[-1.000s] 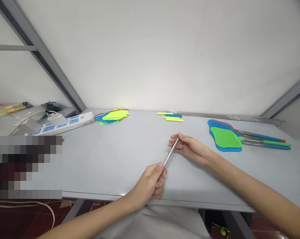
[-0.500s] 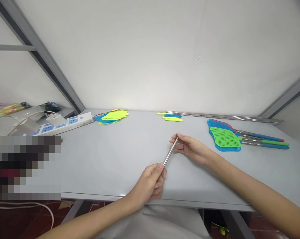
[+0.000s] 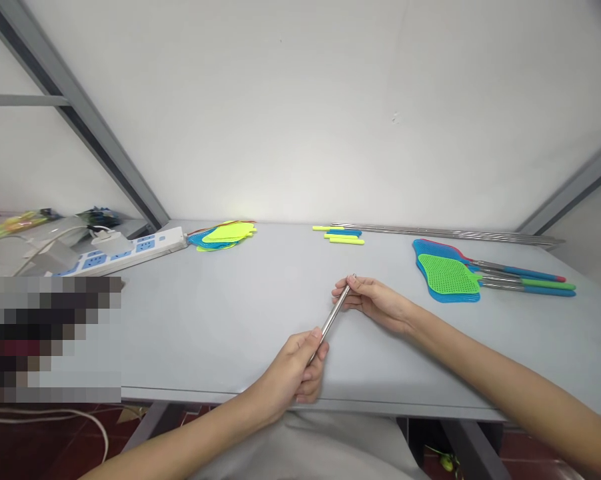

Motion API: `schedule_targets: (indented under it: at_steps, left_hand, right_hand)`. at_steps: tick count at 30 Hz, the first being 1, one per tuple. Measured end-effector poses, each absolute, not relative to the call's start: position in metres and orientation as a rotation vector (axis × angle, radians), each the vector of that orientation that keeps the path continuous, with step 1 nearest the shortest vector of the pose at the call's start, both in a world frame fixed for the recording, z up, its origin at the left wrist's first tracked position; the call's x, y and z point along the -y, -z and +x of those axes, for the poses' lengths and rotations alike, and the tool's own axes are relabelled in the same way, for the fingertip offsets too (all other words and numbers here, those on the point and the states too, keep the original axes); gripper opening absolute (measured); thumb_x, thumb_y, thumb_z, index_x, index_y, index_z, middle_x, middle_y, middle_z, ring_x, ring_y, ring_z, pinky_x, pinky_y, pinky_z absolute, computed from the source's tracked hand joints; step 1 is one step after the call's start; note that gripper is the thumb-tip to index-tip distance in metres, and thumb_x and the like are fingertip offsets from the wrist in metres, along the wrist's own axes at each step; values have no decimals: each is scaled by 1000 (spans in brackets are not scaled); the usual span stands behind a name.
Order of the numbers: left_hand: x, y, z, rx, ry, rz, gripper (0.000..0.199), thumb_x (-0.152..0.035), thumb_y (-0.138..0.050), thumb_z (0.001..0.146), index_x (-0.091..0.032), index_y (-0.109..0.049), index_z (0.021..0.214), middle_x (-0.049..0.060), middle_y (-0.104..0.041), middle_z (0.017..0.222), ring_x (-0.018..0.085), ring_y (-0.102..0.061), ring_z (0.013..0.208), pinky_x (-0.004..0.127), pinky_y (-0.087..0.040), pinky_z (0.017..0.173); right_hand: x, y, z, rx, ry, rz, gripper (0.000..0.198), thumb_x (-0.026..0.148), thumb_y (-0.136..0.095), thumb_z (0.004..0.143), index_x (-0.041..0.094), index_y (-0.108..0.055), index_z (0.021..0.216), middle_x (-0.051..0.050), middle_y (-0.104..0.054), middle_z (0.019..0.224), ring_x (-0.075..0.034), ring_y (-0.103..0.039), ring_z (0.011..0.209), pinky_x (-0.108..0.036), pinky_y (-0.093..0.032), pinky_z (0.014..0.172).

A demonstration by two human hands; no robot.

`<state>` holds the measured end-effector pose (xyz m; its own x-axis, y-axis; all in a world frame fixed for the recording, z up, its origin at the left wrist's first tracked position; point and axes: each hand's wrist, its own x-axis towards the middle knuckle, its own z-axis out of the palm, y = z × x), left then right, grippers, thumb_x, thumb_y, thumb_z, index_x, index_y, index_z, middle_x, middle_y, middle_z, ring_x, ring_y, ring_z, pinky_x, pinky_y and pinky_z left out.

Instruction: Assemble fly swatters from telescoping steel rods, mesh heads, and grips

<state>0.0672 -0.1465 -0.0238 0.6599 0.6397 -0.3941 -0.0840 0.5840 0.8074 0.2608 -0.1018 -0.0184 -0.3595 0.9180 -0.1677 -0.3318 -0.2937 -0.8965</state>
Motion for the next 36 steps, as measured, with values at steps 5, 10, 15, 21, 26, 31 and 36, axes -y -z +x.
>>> schedule_targets:
  at_steps: [5,10,15,21,26,31,36]
  left_hand:
    - [146,25,67,-733,-475,842,33,-49,-35,77,-18,-37,67,-11,-23,41,2,-14,31,15,-15,32]
    - [146,25,67,-727,-485,823,33,-49,-35,77,-17,-37,67,-11,-22,41,2,-13,31,15,-15,31]
    - [146,23,68,-723,-484,826,34,-50,-36,76,-17,-37,66,-11,-21,40,2,-14,31,15,-15,31]
    - [143,25,69,-739,-485,815,35,-51,-37,75,-17,-38,67,-11,-21,41,2,-13,31,15,-14,31]
    - [141,24,72,-712,-538,761,33,-49,-36,77,-17,-41,70,-11,-20,41,2,-13,32,14,-16,31]
    - [141,23,74,-680,-565,779,32,-47,-33,79,-17,-42,72,-10,-25,41,2,-17,31,15,-21,32]
    - [142,23,74,-640,-572,821,32,-43,-29,81,-16,-44,74,-9,-29,42,2,-21,31,16,-25,34]
  right_hand:
    - [104,18,258,1018,-1784,-881,26,38,-48,75,15,-58,83,-9,-60,89,-16,-54,87,-32,-36,80]
    - [107,19,254,1064,-1778,-864,26,38,-47,76,14,-58,77,-10,-59,96,-17,-51,94,-33,-33,83]
    - [109,17,252,1051,-1803,-859,26,38,-48,75,14,-58,78,-10,-59,99,-18,-50,96,-33,-32,84]
    - [108,14,253,1021,-1814,-845,25,38,-48,75,16,-59,83,-9,-57,100,-17,-52,92,-33,-35,81]
    - [113,16,246,1133,-1887,-831,26,29,-53,73,17,-57,95,-8,-57,99,-14,-53,84,-28,-36,75]
    - [118,18,240,1304,-1887,-785,24,23,-54,72,14,-58,94,-5,-60,80,-11,-52,74,-26,-34,74]
    - [117,14,241,1336,-1921,-744,25,29,-49,75,14,-57,94,-6,-60,81,-12,-53,68,-29,-34,74]
